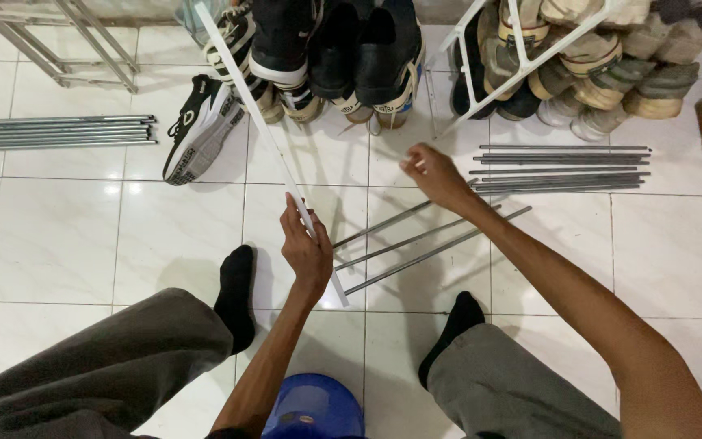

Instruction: The person assembles a white plastic shoe rack by inserting metal rods into the frame slots. They handle multiple rods and plastic panels, aligning and securing them to build the structure.

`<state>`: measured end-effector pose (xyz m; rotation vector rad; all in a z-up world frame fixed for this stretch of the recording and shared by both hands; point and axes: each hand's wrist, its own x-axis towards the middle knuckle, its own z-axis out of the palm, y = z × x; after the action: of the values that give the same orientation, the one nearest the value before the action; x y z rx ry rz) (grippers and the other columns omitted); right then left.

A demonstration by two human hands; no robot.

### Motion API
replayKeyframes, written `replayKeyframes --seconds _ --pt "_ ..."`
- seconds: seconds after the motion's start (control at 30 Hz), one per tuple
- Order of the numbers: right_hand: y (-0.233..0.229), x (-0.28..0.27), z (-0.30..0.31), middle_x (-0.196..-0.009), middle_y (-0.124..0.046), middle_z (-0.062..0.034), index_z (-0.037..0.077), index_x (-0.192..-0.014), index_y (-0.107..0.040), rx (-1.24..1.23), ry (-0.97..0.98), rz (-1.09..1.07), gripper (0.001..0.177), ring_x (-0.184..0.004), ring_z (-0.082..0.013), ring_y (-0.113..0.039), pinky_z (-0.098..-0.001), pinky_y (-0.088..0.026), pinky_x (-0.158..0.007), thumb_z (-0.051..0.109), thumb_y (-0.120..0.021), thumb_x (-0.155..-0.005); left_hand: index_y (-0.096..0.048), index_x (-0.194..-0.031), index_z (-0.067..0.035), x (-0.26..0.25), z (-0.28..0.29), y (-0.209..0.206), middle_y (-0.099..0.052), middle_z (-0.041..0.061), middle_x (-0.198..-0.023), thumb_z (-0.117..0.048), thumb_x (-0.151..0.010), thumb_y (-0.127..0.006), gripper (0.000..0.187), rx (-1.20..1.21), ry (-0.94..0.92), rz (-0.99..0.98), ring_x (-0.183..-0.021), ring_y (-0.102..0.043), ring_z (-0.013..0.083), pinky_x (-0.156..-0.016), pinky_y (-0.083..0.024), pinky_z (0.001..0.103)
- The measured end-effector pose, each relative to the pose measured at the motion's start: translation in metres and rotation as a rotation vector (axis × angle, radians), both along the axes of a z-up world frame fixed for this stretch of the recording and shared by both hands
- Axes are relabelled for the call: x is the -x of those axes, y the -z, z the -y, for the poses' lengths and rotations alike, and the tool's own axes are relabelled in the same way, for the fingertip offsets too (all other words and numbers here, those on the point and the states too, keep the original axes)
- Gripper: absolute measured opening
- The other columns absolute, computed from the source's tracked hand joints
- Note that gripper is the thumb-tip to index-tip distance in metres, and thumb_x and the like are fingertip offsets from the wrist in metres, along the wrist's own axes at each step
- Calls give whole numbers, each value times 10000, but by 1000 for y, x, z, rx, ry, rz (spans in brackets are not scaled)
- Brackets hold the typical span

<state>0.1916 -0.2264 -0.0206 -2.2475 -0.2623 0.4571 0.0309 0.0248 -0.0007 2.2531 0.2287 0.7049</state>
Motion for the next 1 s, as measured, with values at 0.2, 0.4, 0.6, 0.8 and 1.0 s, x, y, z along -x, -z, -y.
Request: replayKeyframes --seconds 0.2,0.4,0.6,0.8,1.0 --pt "-61 48 -75 -1135 -727 -144 23 -1303 -589 -215 -337 -66 397 -1030 -226 -733 -357 -599 -858 302 -618 -1022 -417 -1473 86 7 -6 5 -637 239 -1233 -26 -1029 -634 506 21 77 122 -948 -743 292 -742 -639 350" --pt "-105 67 -119 -1183 -676 -156 11 -1367 -542 -372 -428 95 442 -1009 -219 -714 -368 -591 -837 256 -641 -1014 -498 -1408 74 12 -17 2 -655 250 -1230 -35 -1001 -694 465 -12 170 151 -998 -721 359 -795 -627 386" --pt "-121 71 -140 -1060 -739 -115 23 -1269 -600 -393 -399 67 357 -955 -205 -744 -362 -589 -785 249 -674 -1003 -510 -1423 64 11 -32 -11 -658 237 -1231 -20 -986 -710 488 51 195 173 -1062 -715 366 -854 -632 403" --pt "-133 71 -148 -1085 -747 -101 34 -1247 -630 -323 -366 107 307 -955 -202 -759 -359 -588 -783 239 -661 -1020 -602 -1351 -2 6 -46 -30 -687 174 -1241 -8 -946 -748 430 49 160 151 -1111 -708 333 -867 -618 404" --pt "-121 73 -153 -1250 -717 -133 61 -1397 -564 -306 -392 82 401 -976 -230 -749 -379 -588 -838 193 -615 -1022 -637 -1269 -17 -7 -56 -25 -668 154 -1218 18 -957 -714 323 233 118 53 -1120 -694 299 -909 -626 390"
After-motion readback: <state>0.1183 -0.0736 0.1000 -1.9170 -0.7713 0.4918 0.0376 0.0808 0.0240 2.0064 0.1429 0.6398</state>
